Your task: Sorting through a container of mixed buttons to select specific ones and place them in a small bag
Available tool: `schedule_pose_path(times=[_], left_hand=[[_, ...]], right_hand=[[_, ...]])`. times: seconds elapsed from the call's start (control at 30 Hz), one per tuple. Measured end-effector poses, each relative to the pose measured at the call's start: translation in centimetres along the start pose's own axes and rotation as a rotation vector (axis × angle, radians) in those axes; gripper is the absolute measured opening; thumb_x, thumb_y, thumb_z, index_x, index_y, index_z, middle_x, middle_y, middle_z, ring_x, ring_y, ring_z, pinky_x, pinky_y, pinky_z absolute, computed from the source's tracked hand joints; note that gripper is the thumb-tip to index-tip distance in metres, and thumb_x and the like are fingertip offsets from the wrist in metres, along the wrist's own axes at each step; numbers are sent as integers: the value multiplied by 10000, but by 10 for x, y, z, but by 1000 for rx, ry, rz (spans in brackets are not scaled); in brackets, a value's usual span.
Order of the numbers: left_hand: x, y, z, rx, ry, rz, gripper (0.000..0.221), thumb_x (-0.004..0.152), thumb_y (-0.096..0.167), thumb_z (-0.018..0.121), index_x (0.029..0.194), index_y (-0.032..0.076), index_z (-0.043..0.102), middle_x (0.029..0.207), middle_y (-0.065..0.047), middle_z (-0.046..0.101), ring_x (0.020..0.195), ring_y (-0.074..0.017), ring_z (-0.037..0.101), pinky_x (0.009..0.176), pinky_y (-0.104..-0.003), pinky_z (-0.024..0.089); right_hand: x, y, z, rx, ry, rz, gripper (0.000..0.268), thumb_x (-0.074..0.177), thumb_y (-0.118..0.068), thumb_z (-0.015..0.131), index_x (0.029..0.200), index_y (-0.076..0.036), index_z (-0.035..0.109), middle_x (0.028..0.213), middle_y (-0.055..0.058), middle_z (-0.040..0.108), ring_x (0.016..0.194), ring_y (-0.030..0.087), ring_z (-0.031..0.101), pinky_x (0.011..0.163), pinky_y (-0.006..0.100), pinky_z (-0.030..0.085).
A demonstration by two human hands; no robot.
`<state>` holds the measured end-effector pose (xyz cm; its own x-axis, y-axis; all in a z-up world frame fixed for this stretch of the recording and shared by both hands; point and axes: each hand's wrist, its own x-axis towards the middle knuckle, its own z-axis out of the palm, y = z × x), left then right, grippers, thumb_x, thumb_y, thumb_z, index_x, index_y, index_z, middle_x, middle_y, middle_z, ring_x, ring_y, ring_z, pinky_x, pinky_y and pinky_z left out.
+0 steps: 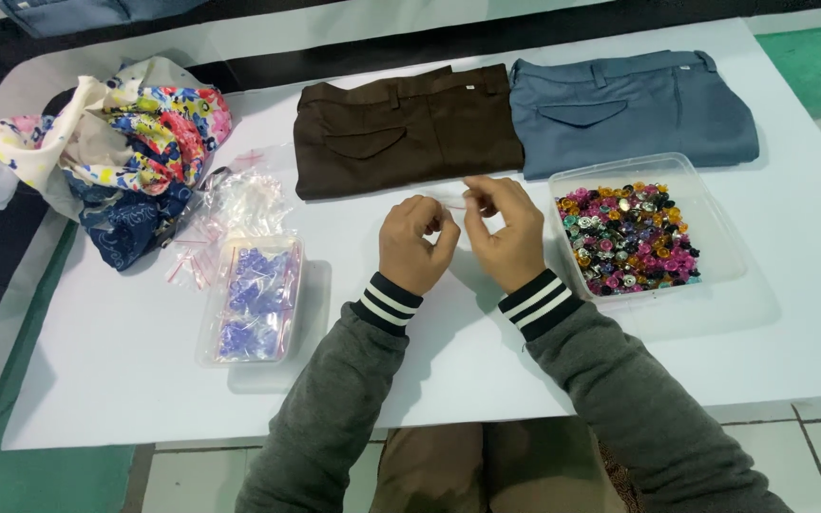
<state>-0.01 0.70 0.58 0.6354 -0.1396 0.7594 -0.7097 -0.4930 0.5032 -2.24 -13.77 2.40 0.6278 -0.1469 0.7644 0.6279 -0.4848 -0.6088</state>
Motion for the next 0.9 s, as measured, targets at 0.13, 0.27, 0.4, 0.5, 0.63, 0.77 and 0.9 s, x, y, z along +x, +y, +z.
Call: schedule_pose_path(times=[0.13,0.27,0.4,0.5,0.63,0.77,0.9], left_hand=[[3,3,-3,-78,-29,0,199,897,88,607,710,133,557,562,-6,503,543,-225,577,603,-329,500],[0,0,-2,-68,-46,5,206,889,89,604,696,131,546,538,-8,479,525,-237,560,586,-333,492],[-3,-1,1,-39,-81,-1,254,898,113,609,663,146,520,513,1,460,502,-235,543,572,-330,480],[-6,-7,5,-62,-103,-20,228,872,122,607,656,150,538,501,1,477,501,-231,555,564,-325,486],[-1,-3,-3,92,-66,15,216,809,114,630,635,157,508,474,3,434,479,-265,544,539,-351,480],[8,15,-12,253,12,81,134,751,118,668,822,124,555,702,-20,511,652,-259,584,633,-359,481],[18,29,-26,130,-118,187,783,683,196,714,1430,56,527,1467,-192,497,1347,-424,459,1125,-486,337]], right_hand=[[-1,-2,-1,-70,-118,-64,372,788,43,784,1148,-35,732,933,88,707,856,262,681,680,315,584],[2,-2,-4,-189,-128,-136,313,829,10,758,1138,-40,736,914,70,675,841,234,666,686,313,576],[4,1,-8,-185,-142,-151,206,895,25,690,1071,-58,758,894,41,662,819,242,671,684,323,571],[4,3,-7,-231,-221,-227,230,877,10,709,1086,-71,758,875,49,657,835,248,685,707,319,568],[6,2,-7,-189,-242,-237,189,875,24,727,1046,-49,764,820,72,674,783,261,699,677,333,572],[3,6,-10,-109,-220,-137,168,920,9,690,1060,-48,763,772,61,679,720,230,697,608,298,572],[-1,4,-8,65,-176,102,142,902,26,708,1029,-1,765,742,128,731,657,227,718,577,293,557]])
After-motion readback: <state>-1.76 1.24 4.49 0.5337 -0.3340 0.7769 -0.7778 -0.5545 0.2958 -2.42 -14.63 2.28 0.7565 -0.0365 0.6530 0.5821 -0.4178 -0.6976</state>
